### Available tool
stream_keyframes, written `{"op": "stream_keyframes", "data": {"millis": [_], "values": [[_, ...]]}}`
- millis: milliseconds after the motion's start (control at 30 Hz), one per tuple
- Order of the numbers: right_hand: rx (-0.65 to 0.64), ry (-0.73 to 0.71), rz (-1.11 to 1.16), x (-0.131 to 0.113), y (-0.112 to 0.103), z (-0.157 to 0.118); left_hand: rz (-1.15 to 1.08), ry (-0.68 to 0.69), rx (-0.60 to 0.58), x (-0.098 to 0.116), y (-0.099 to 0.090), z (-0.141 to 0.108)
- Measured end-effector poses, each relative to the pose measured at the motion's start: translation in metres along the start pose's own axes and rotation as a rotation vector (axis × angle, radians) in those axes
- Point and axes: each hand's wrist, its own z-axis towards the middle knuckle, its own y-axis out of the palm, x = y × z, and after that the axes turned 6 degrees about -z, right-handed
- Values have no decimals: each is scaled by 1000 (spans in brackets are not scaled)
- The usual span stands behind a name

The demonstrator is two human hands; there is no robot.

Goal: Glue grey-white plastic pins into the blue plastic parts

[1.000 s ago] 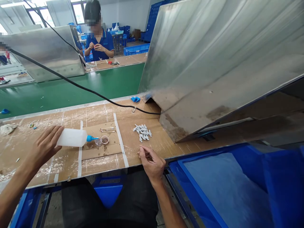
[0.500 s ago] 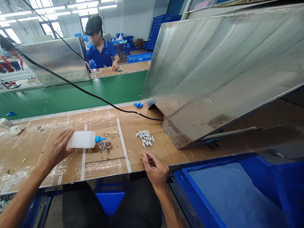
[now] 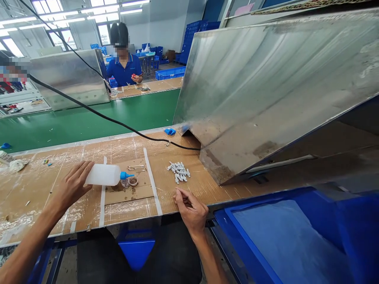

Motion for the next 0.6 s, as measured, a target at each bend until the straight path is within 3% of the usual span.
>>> {"op": "stream_keyframes", "data": {"millis": [600], "values": [[-1,16,6,-1,-1,0,28,31,-10,5,-13,2]]}}
